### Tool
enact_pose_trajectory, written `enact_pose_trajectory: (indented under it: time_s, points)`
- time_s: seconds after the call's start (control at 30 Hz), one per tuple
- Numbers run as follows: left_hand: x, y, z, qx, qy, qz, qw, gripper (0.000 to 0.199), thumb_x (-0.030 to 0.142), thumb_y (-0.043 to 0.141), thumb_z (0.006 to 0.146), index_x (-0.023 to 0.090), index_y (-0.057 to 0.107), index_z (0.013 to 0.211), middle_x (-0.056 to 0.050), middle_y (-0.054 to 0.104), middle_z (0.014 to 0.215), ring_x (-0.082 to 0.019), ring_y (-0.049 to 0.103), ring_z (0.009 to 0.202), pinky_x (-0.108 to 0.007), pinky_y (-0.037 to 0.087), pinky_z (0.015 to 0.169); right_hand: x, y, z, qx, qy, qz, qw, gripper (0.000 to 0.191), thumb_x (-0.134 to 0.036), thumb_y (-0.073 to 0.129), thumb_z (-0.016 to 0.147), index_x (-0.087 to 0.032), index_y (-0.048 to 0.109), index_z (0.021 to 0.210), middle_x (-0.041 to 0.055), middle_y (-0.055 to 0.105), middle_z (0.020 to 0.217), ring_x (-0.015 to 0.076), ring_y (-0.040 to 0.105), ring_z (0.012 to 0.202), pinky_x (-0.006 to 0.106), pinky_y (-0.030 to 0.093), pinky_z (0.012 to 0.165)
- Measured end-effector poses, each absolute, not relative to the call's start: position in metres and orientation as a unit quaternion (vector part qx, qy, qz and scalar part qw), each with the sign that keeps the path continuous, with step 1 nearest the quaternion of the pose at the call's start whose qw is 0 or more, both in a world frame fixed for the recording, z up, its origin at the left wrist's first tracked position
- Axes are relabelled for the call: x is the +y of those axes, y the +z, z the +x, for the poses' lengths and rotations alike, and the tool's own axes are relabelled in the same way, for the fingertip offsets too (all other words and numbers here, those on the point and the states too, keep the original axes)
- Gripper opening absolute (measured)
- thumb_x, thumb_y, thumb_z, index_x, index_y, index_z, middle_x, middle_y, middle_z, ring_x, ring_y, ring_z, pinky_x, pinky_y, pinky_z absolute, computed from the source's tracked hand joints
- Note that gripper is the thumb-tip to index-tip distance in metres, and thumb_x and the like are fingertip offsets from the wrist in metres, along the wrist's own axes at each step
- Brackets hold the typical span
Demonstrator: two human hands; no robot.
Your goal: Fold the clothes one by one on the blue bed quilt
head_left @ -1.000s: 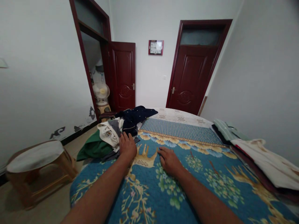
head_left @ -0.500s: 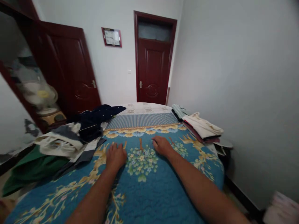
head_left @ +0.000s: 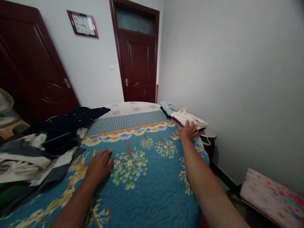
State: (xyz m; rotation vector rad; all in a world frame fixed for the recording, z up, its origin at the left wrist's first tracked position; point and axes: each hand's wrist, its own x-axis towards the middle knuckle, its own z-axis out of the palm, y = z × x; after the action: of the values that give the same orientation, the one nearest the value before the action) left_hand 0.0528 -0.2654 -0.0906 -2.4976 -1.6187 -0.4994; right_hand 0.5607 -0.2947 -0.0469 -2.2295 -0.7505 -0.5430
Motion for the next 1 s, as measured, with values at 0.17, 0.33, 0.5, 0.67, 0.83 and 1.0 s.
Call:
enact_pose_trajectory:
  time_s: [0.17,0.33,0.5,0.67,0.83,1.0]
  points:
    - [-0.265,-0.092,0.051,-0.526,-0.186,-0.828,0.059,0.053,0.042,0.043,0.1,0.011,0.073,0.13,-0.021,0.071,0.139,-0.036,0.062,0.136,-0.051,0.044,0.119,-0.289,-0.044,0.574,-0.299,-0.197,-0.855,0.375,0.038,-0.023,0.043,0.101,-0.021,0.077,0.117,0.0164,0.066,0.135,0.0341,0.051,0.133,0.057,0.041,0.109]
    - [-0.265,-0.093,0.051,-0.53,-0.188,-0.825,0.06,0.049,0.041,0.044,0.1,0.015,0.074,0.128,-0.019,0.071,0.139,-0.034,0.064,0.134,-0.05,0.045,0.119,-0.29,-0.046,0.571,-0.306,-0.223,-0.847,0.373,0.034,-0.025,0.053,0.097,-0.017,0.073,0.124,0.02,0.061,0.142,0.0357,0.049,0.135,0.054,0.046,0.104]
    - [-0.267,-0.091,0.05,-0.523,-0.194,-0.829,0.049,0.051,0.042,0.044,0.1,0.012,0.073,0.129,-0.021,0.07,0.139,-0.036,0.063,0.134,-0.052,0.044,0.12,-0.287,-0.058,0.583,-0.317,-0.214,-0.827,0.411,0.047,-0.02,0.054,0.09,-0.021,0.073,0.133,0.0161,0.059,0.15,0.0352,0.051,0.135,0.055,0.044,0.108]
    - [-0.268,-0.09,0.051,-0.53,-0.189,-0.825,0.046,0.05,0.041,0.044,0.1,0.012,0.073,0.129,-0.021,0.07,0.14,-0.035,0.063,0.135,-0.05,0.043,0.121,-0.28,-0.059,0.603,-0.332,-0.236,-0.773,0.487,0.047,-0.02,0.045,0.087,-0.013,0.078,0.12,0.019,0.069,0.127,0.0328,0.059,0.123,0.053,0.042,0.112]
    - [-0.271,-0.085,0.054,-0.533,-0.208,-0.82,0.021,0.047,0.041,0.046,0.097,0.014,0.075,0.123,-0.02,0.072,0.136,-0.036,0.065,0.131,-0.051,0.046,0.118,-0.28,-0.039,0.588,-0.363,-0.259,-0.711,0.543,0.046,-0.022,0.042,0.088,-0.013,0.077,0.116,0.0189,0.072,0.121,0.0318,0.061,0.122,0.052,0.042,0.115]
    - [-0.276,-0.069,0.062,-0.544,-0.28,-0.787,-0.084,0.049,0.048,0.05,0.092,0.017,0.077,0.12,-0.018,0.077,0.13,-0.035,0.069,0.127,-0.05,0.046,0.119,-0.287,-0.007,0.544,-0.397,-0.161,-0.632,0.646,0.044,-0.032,0.046,0.092,-0.015,0.078,0.118,0.0165,0.074,0.126,0.0301,0.062,0.125,0.049,0.043,0.117]
